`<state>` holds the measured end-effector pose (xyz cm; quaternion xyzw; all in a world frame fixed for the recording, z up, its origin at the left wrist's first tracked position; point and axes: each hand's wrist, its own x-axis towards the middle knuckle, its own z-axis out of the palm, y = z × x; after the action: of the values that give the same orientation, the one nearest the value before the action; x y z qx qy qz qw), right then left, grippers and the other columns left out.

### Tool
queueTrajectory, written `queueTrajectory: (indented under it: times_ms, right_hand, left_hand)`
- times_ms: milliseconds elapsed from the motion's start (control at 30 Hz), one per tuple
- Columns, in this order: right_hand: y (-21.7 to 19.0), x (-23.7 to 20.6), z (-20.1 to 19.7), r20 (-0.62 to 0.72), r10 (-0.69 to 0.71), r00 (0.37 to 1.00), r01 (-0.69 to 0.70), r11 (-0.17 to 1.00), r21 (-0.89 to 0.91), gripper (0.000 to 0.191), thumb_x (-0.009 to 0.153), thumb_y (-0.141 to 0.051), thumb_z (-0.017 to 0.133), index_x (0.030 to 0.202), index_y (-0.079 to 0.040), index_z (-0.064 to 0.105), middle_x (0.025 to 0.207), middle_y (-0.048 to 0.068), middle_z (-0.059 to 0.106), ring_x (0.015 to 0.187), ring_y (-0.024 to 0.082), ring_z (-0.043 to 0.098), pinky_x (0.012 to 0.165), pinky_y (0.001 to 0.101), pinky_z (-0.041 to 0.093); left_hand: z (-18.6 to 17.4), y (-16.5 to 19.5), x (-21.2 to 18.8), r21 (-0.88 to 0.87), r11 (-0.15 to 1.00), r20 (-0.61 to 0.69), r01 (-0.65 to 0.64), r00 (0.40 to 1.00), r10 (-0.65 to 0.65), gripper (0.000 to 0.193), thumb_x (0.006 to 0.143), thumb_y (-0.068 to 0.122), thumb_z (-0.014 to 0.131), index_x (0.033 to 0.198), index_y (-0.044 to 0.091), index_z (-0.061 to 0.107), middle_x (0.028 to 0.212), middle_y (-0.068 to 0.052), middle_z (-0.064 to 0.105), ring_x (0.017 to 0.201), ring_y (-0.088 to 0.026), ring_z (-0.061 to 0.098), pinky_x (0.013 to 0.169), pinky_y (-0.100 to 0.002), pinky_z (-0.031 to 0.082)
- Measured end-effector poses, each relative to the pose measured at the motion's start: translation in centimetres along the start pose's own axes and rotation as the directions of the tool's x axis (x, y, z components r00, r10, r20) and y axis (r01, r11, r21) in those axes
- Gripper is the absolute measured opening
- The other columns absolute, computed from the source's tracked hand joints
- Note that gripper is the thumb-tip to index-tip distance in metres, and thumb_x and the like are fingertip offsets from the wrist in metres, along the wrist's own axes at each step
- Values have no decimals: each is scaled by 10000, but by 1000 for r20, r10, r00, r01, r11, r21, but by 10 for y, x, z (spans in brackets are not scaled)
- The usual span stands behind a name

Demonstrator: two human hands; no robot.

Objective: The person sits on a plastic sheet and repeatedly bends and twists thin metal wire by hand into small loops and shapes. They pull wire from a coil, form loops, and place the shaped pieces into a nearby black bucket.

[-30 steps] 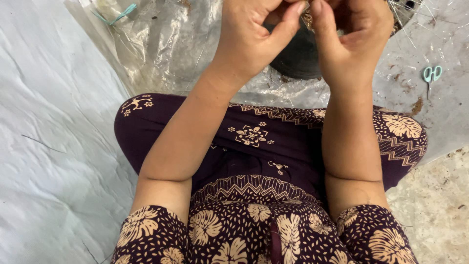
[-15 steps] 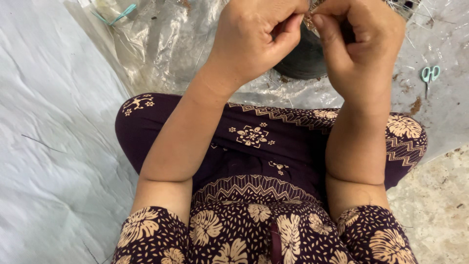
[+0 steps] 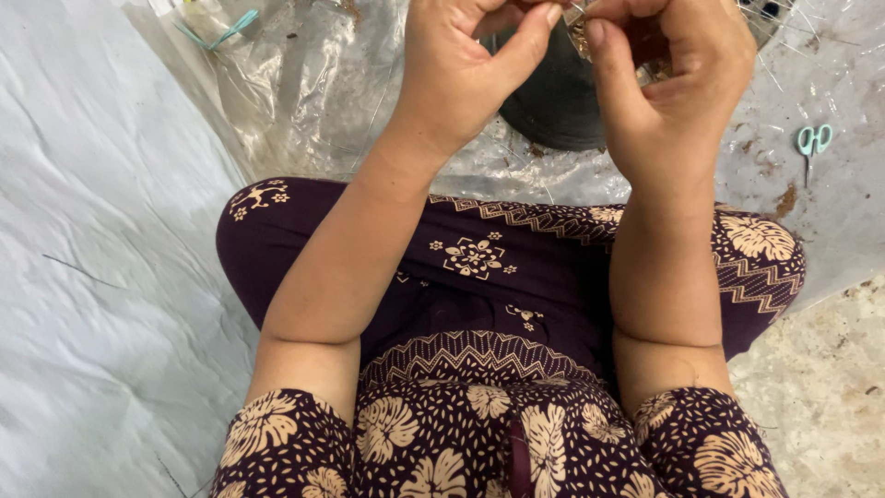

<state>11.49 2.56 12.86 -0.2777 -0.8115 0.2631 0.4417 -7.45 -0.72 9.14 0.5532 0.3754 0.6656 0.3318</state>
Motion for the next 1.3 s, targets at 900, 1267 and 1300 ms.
queueTrajectory:
  times_ms: [900, 1267, 1300]
  right_hand:
    - [27, -2, -15, 123, 181, 976, -214, 905, 368, 116, 1140, -49, 755, 1156, 57, 711, 1013, 48, 713, 835, 69, 603, 710, 181, 419]
    - [38, 4, 1, -21, 224, 974, -194, 882, 429, 92, 1174, -14, 772, 1136, 60, 733, 930, 30, 699, 794, 79, 608, 685, 212, 416]
    - [39, 3, 3, -25, 235, 972, -202, 878, 435, 92, 1166, -22, 774, 1140, 56, 732, 915, 27, 696, 781, 78, 605, 688, 213, 424]
  left_hand:
    - [3, 14, 2, 353, 923, 85, -151, 988, 129, 25, 1045, 75, 759, 1069, 74, 752, 921, 5, 758, 755, -72, 720, 683, -211, 562]
    - [15, -1, 6, 62, 997, -90, 43, 995, -38, 27, 1047, 49, 732, 1058, 39, 754, 898, -15, 770, 782, -84, 757, 726, -208, 634]
    - [16, 0, 6, 110, 994, -98, -14, 995, 25, 31, 1025, 45, 734, 1052, 34, 744, 913, -21, 771, 820, -95, 762, 757, -218, 634]
